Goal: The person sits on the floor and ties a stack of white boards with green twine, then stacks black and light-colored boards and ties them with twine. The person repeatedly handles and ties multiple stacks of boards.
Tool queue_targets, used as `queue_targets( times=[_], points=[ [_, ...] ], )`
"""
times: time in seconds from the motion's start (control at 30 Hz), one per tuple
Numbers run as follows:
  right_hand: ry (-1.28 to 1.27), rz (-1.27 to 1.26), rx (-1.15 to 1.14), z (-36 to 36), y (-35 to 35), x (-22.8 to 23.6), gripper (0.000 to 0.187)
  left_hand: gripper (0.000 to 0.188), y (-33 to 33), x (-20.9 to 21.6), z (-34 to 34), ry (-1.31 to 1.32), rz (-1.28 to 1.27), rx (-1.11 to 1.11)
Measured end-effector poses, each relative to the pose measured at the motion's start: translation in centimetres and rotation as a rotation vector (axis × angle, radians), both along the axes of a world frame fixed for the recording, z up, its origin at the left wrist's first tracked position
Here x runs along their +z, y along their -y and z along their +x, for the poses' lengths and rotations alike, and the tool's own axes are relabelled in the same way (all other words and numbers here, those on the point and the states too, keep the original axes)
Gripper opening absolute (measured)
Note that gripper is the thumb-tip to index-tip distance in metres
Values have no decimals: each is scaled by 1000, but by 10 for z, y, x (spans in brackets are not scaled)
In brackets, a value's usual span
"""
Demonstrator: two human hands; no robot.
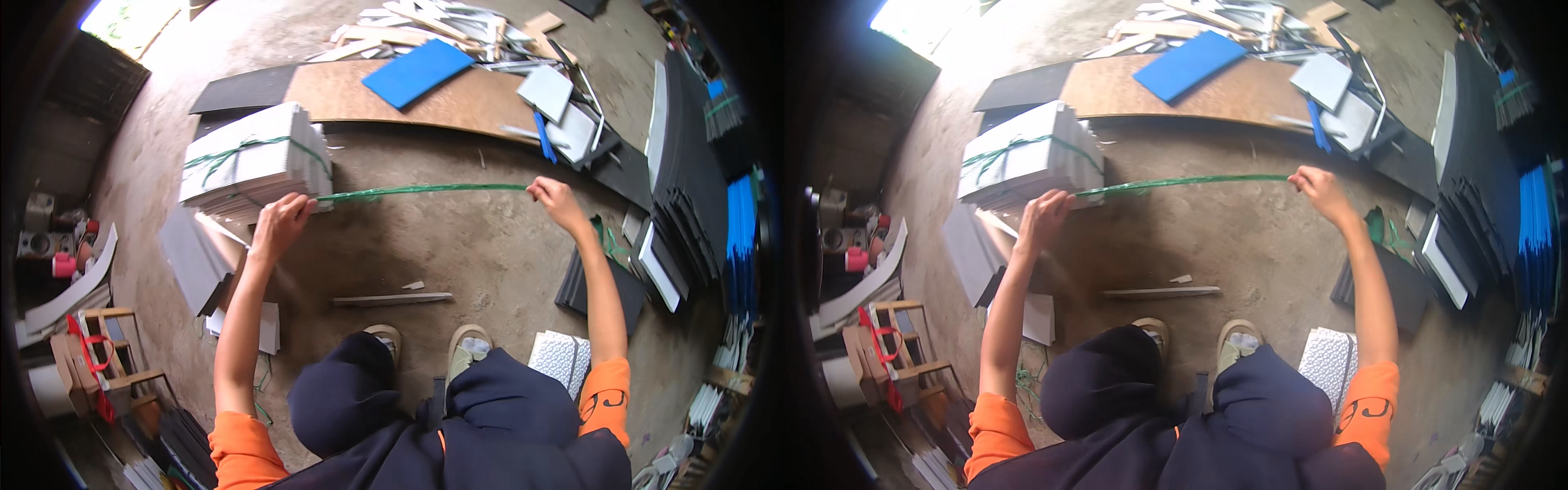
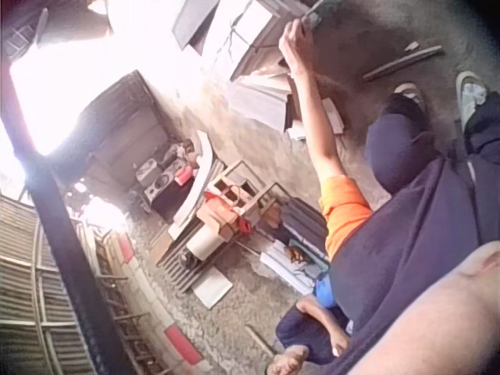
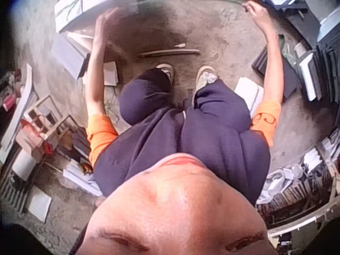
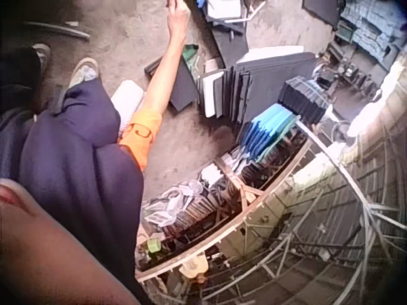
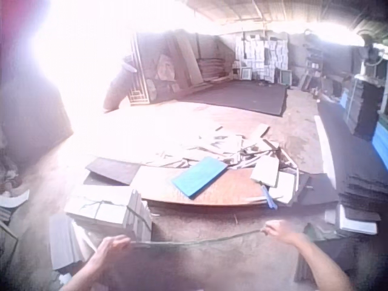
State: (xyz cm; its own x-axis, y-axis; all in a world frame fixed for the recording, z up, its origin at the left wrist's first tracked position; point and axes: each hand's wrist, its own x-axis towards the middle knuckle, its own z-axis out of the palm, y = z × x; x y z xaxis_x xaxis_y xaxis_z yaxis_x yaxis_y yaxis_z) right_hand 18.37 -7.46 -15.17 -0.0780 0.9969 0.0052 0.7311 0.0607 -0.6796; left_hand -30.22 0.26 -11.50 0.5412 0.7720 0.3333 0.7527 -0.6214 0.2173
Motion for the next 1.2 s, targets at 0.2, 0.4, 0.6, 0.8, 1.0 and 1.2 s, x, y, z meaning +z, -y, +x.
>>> queue_targets(
  times=[0.2,0.4,0.6,0.8,1.0,1.2],
  points=[
    [205,255,-43,-22,-59,122,28,22,7,69,-44,-23,204,277],
    [294,173,224,-67,-55,66,19,46,21,-4,11,-292,-293,216],
    [66,-77,98,-91,-17,-10,23,62,2,-88,96,189,-247,-280],
    [7,-24,88,-86,0,6,21,43,-2,-118,160,260,-335,-528],
    [364,-83,82,-40,25,-22,25,19,10,-147,145,367,-507,-354],
    [612,-22,67,-47,37,-71,43,19,9,-158,128,-23,-224,-224]
  ],
)
